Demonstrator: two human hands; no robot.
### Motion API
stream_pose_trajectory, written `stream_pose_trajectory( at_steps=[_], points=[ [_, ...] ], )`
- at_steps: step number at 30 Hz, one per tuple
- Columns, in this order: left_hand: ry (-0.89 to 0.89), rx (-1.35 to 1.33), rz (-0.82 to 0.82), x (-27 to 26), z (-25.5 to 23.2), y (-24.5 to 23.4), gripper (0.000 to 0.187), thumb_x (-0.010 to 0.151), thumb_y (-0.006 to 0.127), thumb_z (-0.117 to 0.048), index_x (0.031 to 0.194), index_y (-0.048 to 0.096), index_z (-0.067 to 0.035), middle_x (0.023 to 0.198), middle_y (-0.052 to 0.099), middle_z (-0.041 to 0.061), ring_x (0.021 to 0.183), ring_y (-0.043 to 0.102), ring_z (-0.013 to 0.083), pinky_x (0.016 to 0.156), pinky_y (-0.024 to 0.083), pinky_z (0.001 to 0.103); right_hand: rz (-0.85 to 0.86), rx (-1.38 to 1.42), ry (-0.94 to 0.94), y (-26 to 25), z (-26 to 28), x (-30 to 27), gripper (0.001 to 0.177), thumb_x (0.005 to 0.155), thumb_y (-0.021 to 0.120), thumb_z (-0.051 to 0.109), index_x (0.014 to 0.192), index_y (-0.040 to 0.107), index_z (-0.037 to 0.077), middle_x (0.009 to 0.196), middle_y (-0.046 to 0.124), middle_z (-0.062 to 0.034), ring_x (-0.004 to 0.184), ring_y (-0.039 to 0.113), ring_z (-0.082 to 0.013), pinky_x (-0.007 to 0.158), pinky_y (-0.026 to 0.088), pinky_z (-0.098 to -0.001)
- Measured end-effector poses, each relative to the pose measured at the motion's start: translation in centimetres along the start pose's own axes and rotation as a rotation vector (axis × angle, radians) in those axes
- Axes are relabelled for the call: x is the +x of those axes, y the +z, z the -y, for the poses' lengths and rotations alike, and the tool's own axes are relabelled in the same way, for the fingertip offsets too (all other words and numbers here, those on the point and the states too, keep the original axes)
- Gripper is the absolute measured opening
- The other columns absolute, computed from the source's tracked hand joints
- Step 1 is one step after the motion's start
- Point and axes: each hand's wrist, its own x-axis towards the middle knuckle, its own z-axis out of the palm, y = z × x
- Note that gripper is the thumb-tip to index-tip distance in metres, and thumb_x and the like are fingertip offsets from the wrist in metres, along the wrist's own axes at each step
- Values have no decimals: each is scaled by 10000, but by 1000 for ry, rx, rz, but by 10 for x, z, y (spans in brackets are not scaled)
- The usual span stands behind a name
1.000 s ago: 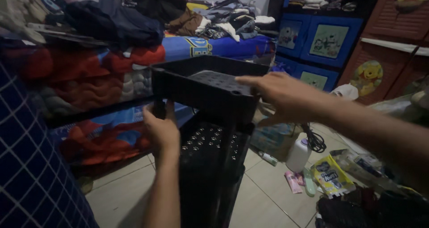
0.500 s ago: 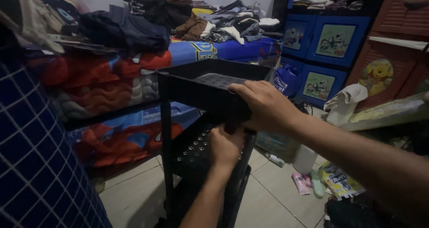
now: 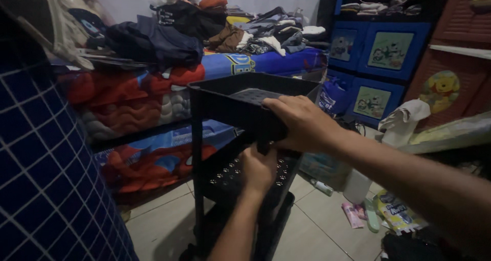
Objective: The person assembles a black plastic rolling stool by inserting legs into a perforated tray and securing them with a screwdriver. The person then attaches a second tray to the legs and stacks the trays together.
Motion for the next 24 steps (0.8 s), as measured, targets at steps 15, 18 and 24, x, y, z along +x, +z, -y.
stream_pose_trajectory(
  at_steps=[15,18,24],
  points=[
    [-309,-623,636,16,6,-41,300,891,710,-96,643,541,-113,464,483,-14,325,414,93,318,292,260,-37,42,-87,-7,4,8,807,562,889,154,1280,560,-14,1073,673,-193,1022,668,-399,897,515,-491],
    [76,-368,512,12,11,-27,225,929,697,-81,736,585,-105,578,541,15,454,494,142,420,359,283,4,48,-69,-13,2,4,854,531,890,160,1291,545,-24,1031,654,-196,958,654,-415,818,520,-492],
    [-66,51,-126,-15,-12,13,178,915,675,-178,909,745,-15,736,747,121,687,759,216,628,579,365,5,-3,-11,-21,1,6,809,586,899,183,1287,539,3,967,628,-178,886,648,-384,746,530,-486]
  ],
)
